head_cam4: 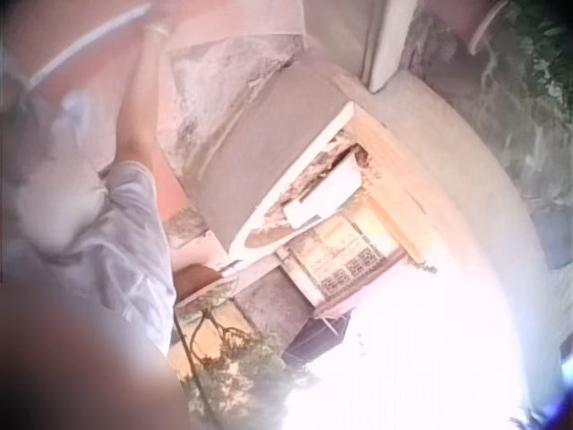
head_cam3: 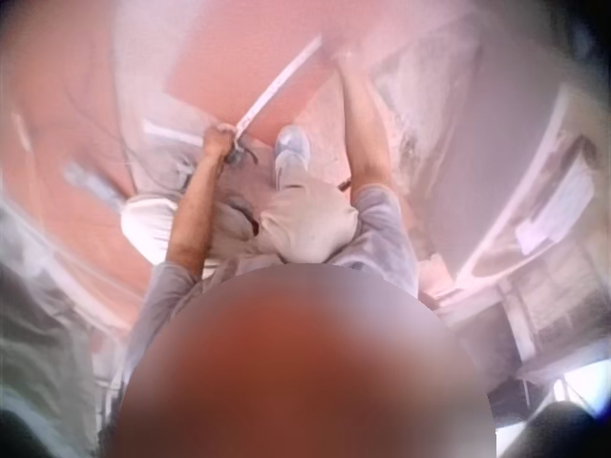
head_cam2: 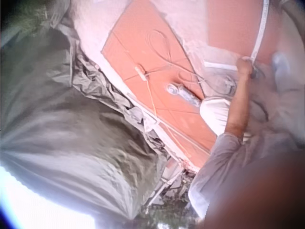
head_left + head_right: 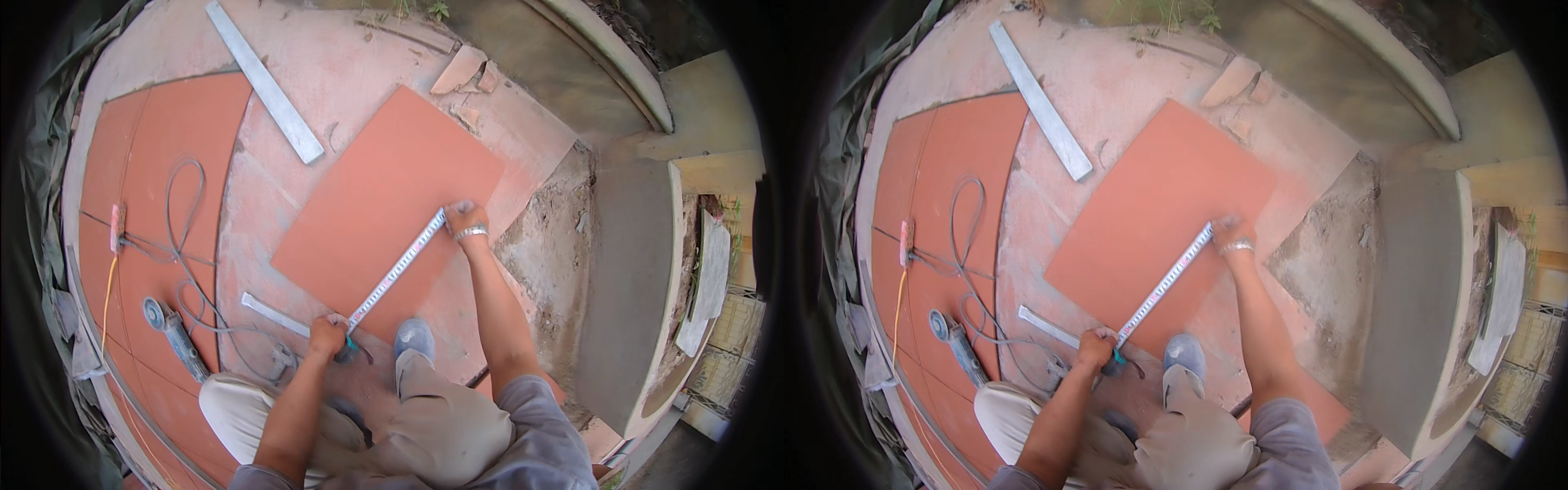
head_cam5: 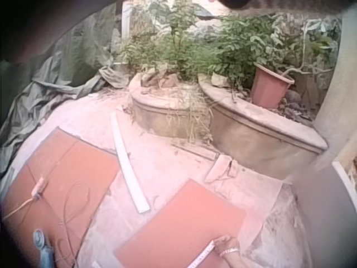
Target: The person measures a terracotta tile and the surrounding floor area with a tape measure. They mark the tile with a pencil and a metal straightedge, then use an angle grinder to cut the tile along the marked line.
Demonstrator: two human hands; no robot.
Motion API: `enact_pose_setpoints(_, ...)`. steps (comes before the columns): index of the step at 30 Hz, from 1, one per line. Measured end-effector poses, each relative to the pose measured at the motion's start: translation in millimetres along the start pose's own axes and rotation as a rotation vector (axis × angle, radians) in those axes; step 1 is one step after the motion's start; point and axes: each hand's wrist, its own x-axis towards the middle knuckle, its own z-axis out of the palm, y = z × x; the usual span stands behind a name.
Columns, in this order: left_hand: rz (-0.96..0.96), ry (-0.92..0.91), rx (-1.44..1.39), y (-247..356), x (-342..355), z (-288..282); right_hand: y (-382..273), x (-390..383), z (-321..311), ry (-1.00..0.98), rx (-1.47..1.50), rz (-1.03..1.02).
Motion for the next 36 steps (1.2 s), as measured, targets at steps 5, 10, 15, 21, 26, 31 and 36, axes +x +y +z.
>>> enact_pose_setpoints(5, 0.053, 0.009, 0.060, -4, 9, -2, -2, -3, -4, -0.012, -0.134, 0.082)
enact_pose_setpoints(10, 0.012, -0.047, -0.014, -11, 13, -1, -5, 1, -1, 0.013, -0.148, 0.012)
enact_pose_setpoints(15, 0.008, -0.270, 0.082, 15, 5, -14, 41, -32, -41, 0.212, -0.226, -0.020)
enact_pose_setpoints(21, 0.185, -0.564, 0.484, 68, -10, -41, 91, -107, -94, 0.158, 0.451, 0.227)
enact_pose_setpoints(26, 0.030, -0.996, 0.448, 136, -18, -82, 111, -170, -116, 0.127, 0.742, 0.427)
enact_pose_setpoints(31, -0.179, -1.011, 0.624, 164, -21, -100, 131, -209, -102, -0.044, 0.750, 0.396)
enact_pose_setpoints(36, -0.051, -0.837, 0.589, 161, -9, -117, 160, -240, -107, -0.126, -0.063, 0.134)
